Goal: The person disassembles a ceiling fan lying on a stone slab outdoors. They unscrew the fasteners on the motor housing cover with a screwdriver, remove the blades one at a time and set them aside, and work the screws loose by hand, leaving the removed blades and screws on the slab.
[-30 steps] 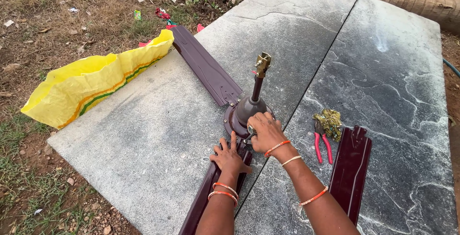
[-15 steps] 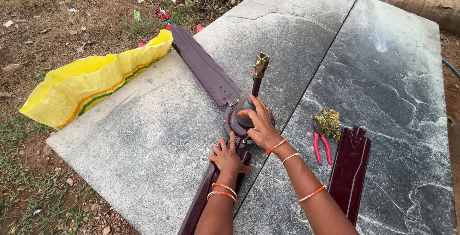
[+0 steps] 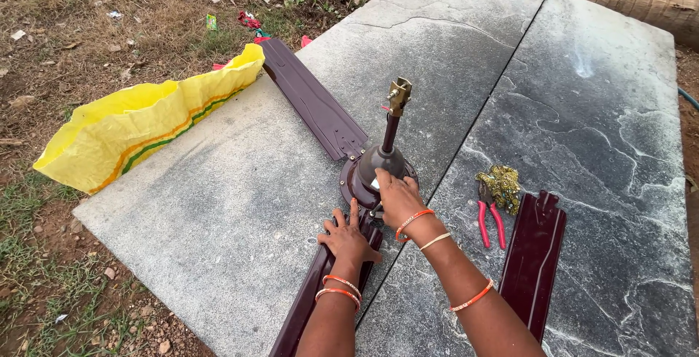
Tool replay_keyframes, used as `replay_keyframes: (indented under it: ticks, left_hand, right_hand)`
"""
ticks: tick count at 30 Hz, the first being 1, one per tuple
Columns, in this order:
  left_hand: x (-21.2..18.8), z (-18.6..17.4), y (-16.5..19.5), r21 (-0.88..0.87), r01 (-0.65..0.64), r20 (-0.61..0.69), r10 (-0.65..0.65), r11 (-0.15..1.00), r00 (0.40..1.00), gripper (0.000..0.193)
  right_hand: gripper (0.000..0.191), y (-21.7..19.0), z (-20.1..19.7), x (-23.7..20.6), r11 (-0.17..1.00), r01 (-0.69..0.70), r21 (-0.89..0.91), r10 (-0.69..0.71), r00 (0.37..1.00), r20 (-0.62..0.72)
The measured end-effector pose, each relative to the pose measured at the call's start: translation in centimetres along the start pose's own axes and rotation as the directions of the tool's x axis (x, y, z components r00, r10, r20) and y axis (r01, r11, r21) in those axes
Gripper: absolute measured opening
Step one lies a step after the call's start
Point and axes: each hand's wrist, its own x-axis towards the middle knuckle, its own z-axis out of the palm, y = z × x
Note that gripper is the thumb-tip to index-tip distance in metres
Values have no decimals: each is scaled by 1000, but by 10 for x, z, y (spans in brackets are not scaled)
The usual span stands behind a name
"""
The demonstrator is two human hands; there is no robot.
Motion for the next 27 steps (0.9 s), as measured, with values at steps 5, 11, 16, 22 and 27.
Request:
replay_keyframes:
  ticks: [5, 11, 16, 22, 27]
  left_hand:
    - [0, 0, 1, 8, 2, 8, -3, 1000, 1000, 165]
    - [1, -2, 1, 3, 7, 22, -7, 1000, 1000, 165]
    - [0, -2, 1, 5, 8, 26, -8, 1000, 1000, 165]
    - [-1, -2, 2, 8, 2, 26, -3, 1000, 1000, 165]
    - [-1, -2, 1, 6, 3, 30, -3, 1000, 1000, 165]
  right_hand:
    - [11, -7, -13, -13, 962, 124, -243, -213, 897, -388]
    - [27, -16, -29, -21, 986, 105, -128, -151, 887, -436]
    - [35, -11, -36, -25, 988, 149, -47, -156, 924, -350]
    - [30, -9, -33, -24, 950, 289, 121, -212, 878, -430]
    - [47, -8, -30, -19, 965, 221, 142, -146, 901, -409]
